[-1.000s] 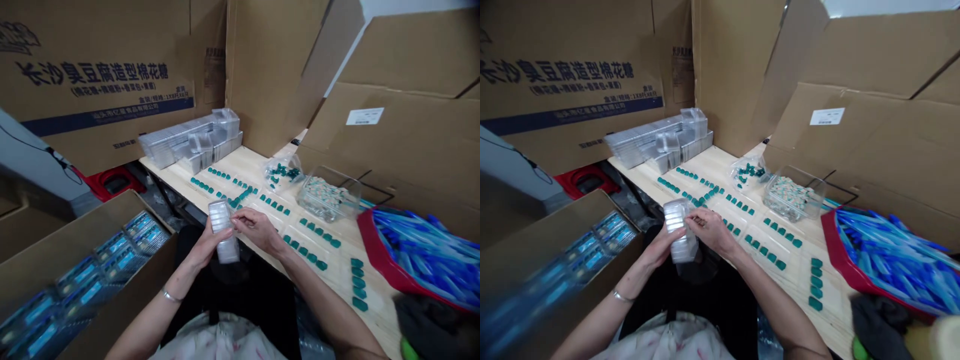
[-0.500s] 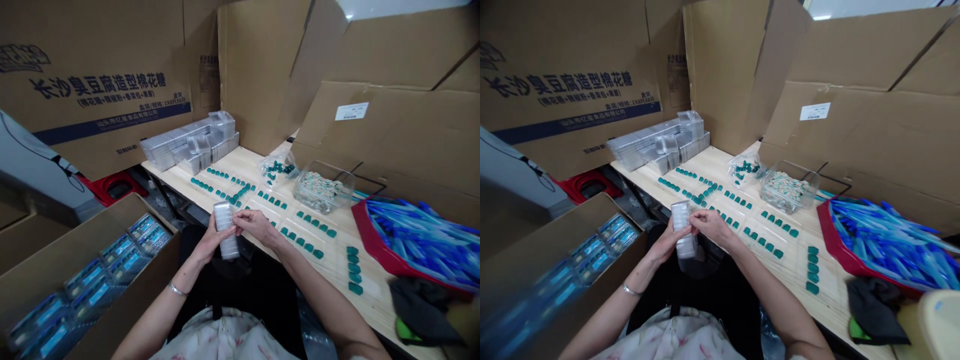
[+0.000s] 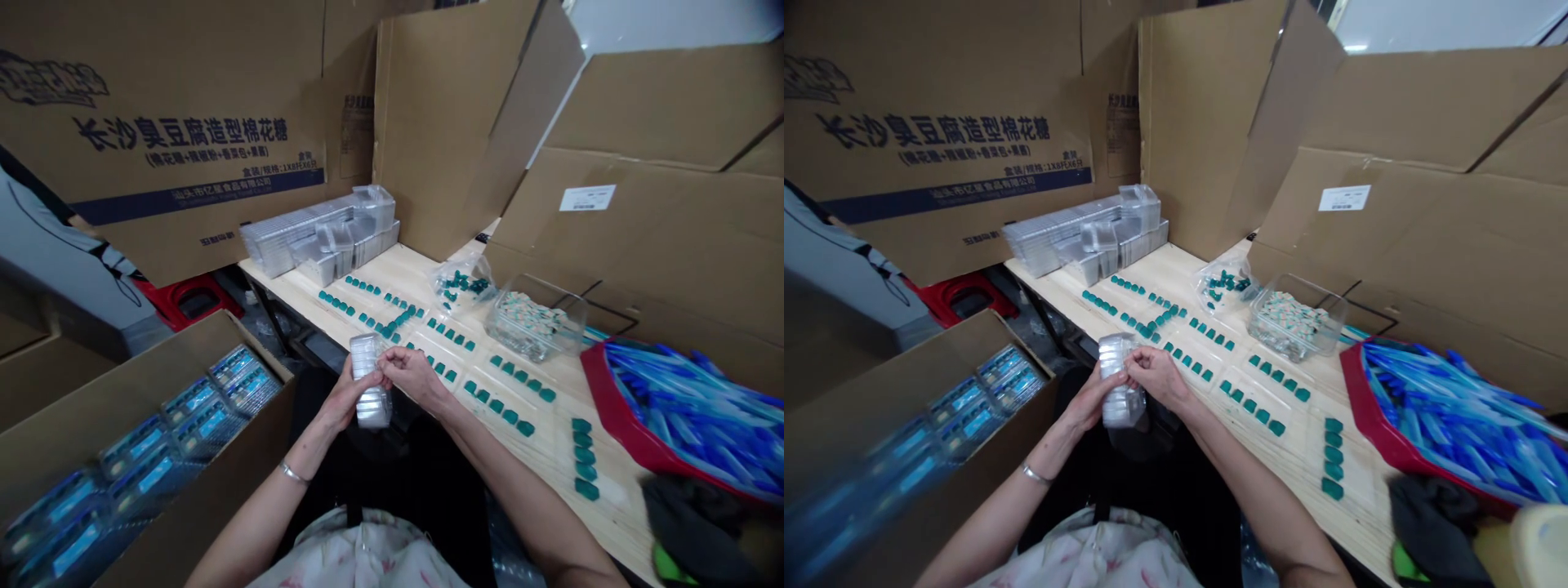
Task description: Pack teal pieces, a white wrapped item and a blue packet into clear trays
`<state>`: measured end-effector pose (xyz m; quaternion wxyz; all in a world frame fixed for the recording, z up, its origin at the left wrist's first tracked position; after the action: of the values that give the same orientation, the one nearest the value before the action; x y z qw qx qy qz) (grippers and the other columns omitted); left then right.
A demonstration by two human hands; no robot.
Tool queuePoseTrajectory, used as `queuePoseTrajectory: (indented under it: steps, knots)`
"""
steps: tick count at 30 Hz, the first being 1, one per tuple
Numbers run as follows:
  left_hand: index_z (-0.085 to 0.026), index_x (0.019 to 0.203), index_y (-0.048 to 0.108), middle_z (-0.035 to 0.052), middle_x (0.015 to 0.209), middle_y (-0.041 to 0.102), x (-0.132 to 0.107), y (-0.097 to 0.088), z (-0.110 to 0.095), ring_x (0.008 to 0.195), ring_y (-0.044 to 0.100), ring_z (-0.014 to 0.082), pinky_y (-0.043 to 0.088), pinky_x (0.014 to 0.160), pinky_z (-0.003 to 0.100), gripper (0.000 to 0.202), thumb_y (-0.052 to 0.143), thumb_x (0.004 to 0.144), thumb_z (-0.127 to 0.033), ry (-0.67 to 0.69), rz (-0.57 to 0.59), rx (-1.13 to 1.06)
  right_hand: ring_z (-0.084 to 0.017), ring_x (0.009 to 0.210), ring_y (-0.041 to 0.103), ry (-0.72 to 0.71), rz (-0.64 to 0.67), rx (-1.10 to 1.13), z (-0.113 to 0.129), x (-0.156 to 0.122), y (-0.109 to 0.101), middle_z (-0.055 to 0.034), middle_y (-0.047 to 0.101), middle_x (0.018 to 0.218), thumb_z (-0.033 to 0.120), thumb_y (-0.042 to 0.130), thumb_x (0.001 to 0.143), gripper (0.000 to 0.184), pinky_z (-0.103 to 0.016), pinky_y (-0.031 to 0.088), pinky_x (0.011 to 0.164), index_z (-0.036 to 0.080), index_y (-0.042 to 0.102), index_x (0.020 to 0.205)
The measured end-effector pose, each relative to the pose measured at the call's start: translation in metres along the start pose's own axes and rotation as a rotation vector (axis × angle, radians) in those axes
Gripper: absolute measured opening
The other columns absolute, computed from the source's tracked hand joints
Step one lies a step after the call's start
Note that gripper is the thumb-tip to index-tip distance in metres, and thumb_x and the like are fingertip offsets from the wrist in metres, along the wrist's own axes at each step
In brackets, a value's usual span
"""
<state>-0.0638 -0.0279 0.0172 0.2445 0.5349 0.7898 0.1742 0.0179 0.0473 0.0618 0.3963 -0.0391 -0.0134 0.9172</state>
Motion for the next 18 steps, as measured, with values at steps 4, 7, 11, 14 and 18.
queuePoseTrajectory:
  steps: [4,7,11,14,18]
  knots:
    - [-0.016,0.117,0.043,0.0029,0.080,0.063,0.003,-0.002,-0.006,0.069,0.060,0.0154,0.044,0.069,0.029,0.064,0.075,0.063,-0.026,0.028,0.010,-0.001,-0.010,0.043,0.054,-0.007,0.000,-0.043,0.002,0.005,0.004,0.0054,0.057,0.047,0.027,0.058,0.069,0.011,-0.022,0.047,0.046,0.016,0.058,0.067]
    - [-0.016,0.116,0.044,0.0029,0.079,0.063,0.004,-0.005,-0.009,0.068,0.060,0.0149,0.044,0.068,0.028,0.064,0.076,0.061,-0.026,0.045,0.007,-0.008,-0.010,0.043,0.055,-0.013,0.015,-0.063,0.002,0.008,0.007,0.0049,0.057,0.047,0.028,0.058,0.070,0.012,-0.022,0.048,0.047,0.016,0.058,0.068]
    - [-0.017,0.116,0.045,0.0016,0.076,0.062,0.005,-0.008,-0.011,0.067,0.059,0.0142,0.044,0.068,0.028,0.061,0.075,0.063,-0.026,0.054,0.033,0.001,-0.011,0.044,0.056,-0.008,0.024,-0.046,0.000,0.011,0.010,0.0044,0.059,0.049,0.029,0.060,0.069,0.012,-0.023,0.048,0.049,0.017,0.059,0.069]
    - [-0.018,0.122,0.044,0.0032,0.084,0.063,0.006,-0.013,-0.015,0.073,0.059,0.0147,0.045,0.074,0.030,0.065,0.074,0.065,-0.025,0.074,0.023,0.047,-0.012,0.045,0.056,-0.012,0.026,-0.041,0.002,0.012,0.010,0.0041,0.059,0.050,0.030,0.061,0.069,0.013,-0.024,0.048,0.051,0.017,0.059,0.070]
    - [-0.022,0.133,0.036,0.0078,0.106,0.061,0.007,-0.018,-0.026,0.092,0.060,0.0196,0.043,0.086,0.035,0.084,0.077,0.059,-0.023,0.114,-0.009,0.182,-0.012,0.050,0.059,0.004,0.076,-0.025,0.008,0.013,0.009,0.0038,0.061,0.055,0.033,0.065,0.066,0.018,-0.025,0.050,0.056,0.017,0.060,0.074]
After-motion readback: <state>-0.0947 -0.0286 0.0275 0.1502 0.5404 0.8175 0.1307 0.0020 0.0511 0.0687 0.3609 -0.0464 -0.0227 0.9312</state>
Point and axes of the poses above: each hand's wrist, its own x-axis towards the middle knuckle, its own y-axis out of the palm, z = x × y, the point moved 6 cm from there along x, towards the middle knuckle
